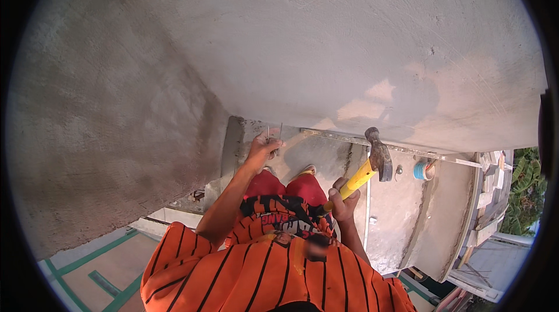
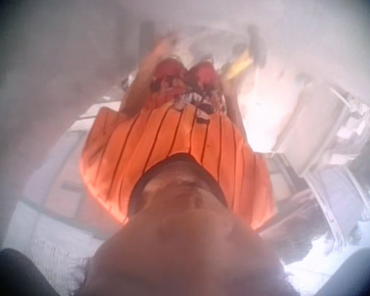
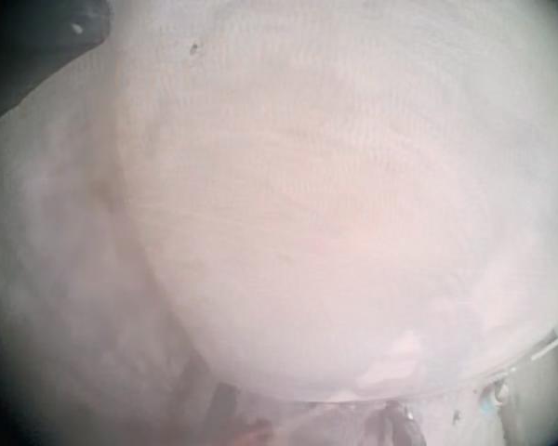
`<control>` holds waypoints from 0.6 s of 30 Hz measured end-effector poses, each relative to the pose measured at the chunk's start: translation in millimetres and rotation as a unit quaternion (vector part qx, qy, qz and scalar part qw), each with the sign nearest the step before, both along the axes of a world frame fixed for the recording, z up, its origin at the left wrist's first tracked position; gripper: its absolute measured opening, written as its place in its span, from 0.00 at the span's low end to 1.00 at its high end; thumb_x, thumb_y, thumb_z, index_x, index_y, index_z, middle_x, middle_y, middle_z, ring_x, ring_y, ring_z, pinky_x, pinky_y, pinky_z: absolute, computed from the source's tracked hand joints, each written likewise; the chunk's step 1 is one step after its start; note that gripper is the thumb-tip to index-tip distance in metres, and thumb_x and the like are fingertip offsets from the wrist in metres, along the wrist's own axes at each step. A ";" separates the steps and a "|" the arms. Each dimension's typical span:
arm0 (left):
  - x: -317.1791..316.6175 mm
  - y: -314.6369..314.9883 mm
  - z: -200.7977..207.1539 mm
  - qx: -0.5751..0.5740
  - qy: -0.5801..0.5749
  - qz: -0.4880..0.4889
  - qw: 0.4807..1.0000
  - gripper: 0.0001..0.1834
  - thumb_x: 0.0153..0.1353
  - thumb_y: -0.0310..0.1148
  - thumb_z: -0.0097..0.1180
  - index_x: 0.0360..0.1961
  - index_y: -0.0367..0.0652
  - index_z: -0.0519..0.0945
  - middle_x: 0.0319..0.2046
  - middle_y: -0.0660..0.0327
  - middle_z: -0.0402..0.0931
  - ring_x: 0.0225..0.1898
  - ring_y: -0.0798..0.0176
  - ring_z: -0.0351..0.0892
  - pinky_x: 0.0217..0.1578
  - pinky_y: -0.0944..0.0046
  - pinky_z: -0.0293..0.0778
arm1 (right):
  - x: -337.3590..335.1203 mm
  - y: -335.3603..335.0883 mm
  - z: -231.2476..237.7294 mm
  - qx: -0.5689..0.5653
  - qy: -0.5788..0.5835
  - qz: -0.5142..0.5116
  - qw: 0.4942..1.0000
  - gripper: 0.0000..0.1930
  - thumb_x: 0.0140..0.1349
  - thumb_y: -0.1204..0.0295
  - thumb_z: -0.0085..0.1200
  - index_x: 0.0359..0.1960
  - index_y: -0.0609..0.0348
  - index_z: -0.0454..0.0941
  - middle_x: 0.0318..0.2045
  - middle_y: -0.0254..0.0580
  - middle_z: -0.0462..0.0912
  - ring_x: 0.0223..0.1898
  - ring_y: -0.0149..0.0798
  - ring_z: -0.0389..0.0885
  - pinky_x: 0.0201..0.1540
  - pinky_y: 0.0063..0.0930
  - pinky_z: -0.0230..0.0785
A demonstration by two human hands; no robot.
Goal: The person uses a long metal level and a nail to mark lines on a concrete wall, then hammers a nail into the surface and continues to use the level to check the alignment.
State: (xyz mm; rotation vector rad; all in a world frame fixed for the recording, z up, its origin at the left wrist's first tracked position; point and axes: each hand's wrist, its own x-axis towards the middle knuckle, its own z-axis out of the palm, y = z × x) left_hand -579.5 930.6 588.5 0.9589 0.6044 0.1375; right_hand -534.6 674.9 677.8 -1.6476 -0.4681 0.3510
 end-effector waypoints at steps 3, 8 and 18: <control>6.1 -6.1 0.3 -0.032 0.000 -0.024 0.999 0.18 0.58 0.26 0.55 0.49 0.34 0.72 0.28 0.60 0.78 0.21 0.76 0.66 0.19 0.76 0.57 | -4.8 -3.5 -4.3 -0.018 0.000 -0.008 1.000 0.11 0.52 0.73 0.55 0.16 0.58 0.68 0.16 0.33 0.69 0.18 0.27 0.65 0.23 0.22 0.57; 44.7 -2.2 11.1 -0.019 -0.033 -0.057 0.998 0.15 0.60 0.29 0.55 0.46 0.34 0.73 0.28 0.60 0.77 0.20 0.77 0.65 0.17 0.75 0.57 | -19.2 -7.8 -9.4 -0.037 0.014 -0.009 0.999 0.11 0.53 0.72 0.56 0.17 0.58 0.68 0.16 0.32 0.69 0.19 0.28 0.66 0.24 0.23 0.58; 74.2 19.3 23.4 -0.004 -0.059 -0.014 0.998 0.11 0.60 0.32 0.55 0.41 0.39 0.74 0.24 0.64 0.75 0.18 0.77 0.64 0.16 0.77 0.55 | -29.1 -31.6 -15.6 -0.110 0.080 -0.007 0.991 0.13 0.55 0.70 0.57 0.17 0.59 0.69 0.15 0.32 0.69 0.18 0.27 0.66 0.23 0.22 0.57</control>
